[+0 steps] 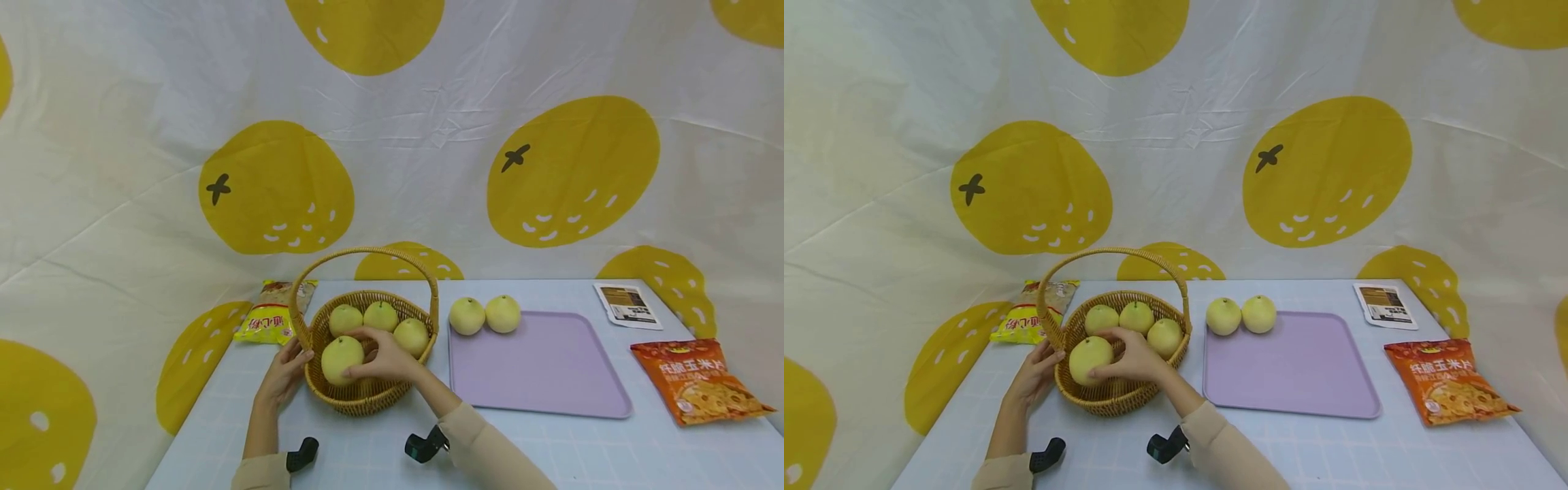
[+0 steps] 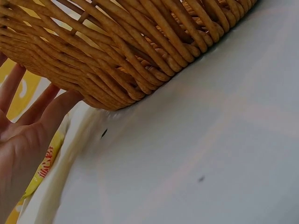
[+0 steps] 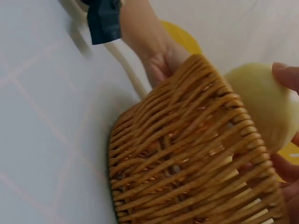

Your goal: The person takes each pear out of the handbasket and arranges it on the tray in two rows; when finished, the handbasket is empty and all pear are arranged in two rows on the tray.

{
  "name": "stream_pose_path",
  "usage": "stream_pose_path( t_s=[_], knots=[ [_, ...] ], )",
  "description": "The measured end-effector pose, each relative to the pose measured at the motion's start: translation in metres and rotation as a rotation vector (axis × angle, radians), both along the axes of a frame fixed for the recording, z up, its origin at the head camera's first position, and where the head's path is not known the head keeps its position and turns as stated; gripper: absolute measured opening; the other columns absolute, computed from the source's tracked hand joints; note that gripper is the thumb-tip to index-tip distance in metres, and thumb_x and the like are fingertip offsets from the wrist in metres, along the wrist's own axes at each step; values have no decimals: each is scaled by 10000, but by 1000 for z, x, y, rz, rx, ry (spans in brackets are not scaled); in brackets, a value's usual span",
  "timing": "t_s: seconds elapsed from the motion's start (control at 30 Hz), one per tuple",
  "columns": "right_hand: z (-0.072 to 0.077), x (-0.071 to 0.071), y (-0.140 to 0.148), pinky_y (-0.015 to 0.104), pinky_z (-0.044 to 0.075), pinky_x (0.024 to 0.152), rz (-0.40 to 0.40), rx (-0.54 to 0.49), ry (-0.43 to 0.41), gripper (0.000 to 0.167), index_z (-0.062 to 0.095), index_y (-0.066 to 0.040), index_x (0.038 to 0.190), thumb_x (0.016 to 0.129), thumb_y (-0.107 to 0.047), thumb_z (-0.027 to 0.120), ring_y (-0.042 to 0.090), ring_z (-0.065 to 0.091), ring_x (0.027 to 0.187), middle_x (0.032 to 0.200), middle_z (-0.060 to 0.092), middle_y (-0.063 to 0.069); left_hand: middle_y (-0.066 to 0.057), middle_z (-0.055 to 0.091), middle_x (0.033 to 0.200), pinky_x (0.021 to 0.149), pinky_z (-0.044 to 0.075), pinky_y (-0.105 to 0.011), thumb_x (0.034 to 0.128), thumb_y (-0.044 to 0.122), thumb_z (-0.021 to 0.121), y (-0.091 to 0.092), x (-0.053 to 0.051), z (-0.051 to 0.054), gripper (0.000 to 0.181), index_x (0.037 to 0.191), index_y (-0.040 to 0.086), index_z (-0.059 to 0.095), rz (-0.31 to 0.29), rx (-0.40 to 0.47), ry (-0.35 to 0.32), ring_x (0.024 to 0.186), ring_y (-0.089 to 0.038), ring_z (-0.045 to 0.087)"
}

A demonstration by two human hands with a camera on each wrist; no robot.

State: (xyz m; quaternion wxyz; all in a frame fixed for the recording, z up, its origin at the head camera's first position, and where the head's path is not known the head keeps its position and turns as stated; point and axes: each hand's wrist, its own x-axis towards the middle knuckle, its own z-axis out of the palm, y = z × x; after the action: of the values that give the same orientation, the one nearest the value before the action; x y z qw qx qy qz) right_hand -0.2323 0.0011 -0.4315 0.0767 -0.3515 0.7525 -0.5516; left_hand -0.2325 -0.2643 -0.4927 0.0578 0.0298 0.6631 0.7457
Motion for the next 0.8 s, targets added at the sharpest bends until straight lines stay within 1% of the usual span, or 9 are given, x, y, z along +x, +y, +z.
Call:
stream_pose_path(
  t_s=[0.1,0.17,0.23,0.33,0.4,0.5,0.57,0.67,0.8],
  knots=[
    [6,3,9,361,541,777,8,-38,-16,619,530,-38,1303,755,-192,775,171,619,904,1192,582,118,-214,180,1524,877,467,-214,931,78,556,0,0,0,674,1497,43,191,11,-3,-6,1073,-5,519],
    [10,4,16,376,541,778,11,-52,-28,608,532,-38,1301,757,-173,770,213,619,905,1177,588,137,-213,184,1523,877,466,-214,930,81,559,1,0,0,675,1496,40,193,18,-8,-3,1085,-16,512],
    [13,5,23,343,541,770,5,-55,-22,612,528,-19,1300,754,-153,771,221,616,903,1169,592,150,-220,193,1519,872,470,-217,928,86,564,1,0,0,673,1494,39,202,27,-21,0,1103,-41,508],
    [22,11,33,301,538,768,-6,-72,-64,611,509,9,1309,759,-93,757,228,607,904,1157,570,190,-225,194,1519,866,475,-223,925,93,567,1,0,-1,680,1494,36,199,36,-34,-1,1133,-87,491],
    [28,16,40,290,536,768,-10,-89,-85,614,494,31,1312,762,-71,749,217,604,898,1151,549,209,-220,203,1517,864,477,-228,922,96,570,1,0,-2,677,1493,44,210,41,-35,-3,1147,-108,483],
    [36,23,48,315,542,773,-9,-119,-116,609,481,57,1312,765,-31,734,227,610,890,1138,525,232,-203,211,1519,867,479,-236,923,89,563,0,-1,-2,664,1492,59,223,40,-24,-8,1147,-102,485],
    [34,24,53,326,544,772,-15,-129,-103,611,479,72,1305,760,-26,737,222,615,890,1135,524,228,-193,217,1519,869,479,-241,924,87,560,0,-1,-2,651,1490,77,238,39,-20,-10,1133,-78,496],
    [25,23,60,337,548,763,-24,-158,-99,607,486,66,1302,754,-4,738,225,623,887,1141,532,223,-190,215,1520,872,478,-241,928,83,554,-1,-1,-2,647,1492,84,236,33,-17,-9,1118,-53,503],
    [14,20,74,346,551,751,-35,-190,-79,605,490,29,1306,760,-29,745,219,628,890,1179,545,219,-178,219,1519,884,470,-231,933,72,548,0,0,0,635,1490,90,243,18,-3,-6,1166,-92,473]
  ],
)
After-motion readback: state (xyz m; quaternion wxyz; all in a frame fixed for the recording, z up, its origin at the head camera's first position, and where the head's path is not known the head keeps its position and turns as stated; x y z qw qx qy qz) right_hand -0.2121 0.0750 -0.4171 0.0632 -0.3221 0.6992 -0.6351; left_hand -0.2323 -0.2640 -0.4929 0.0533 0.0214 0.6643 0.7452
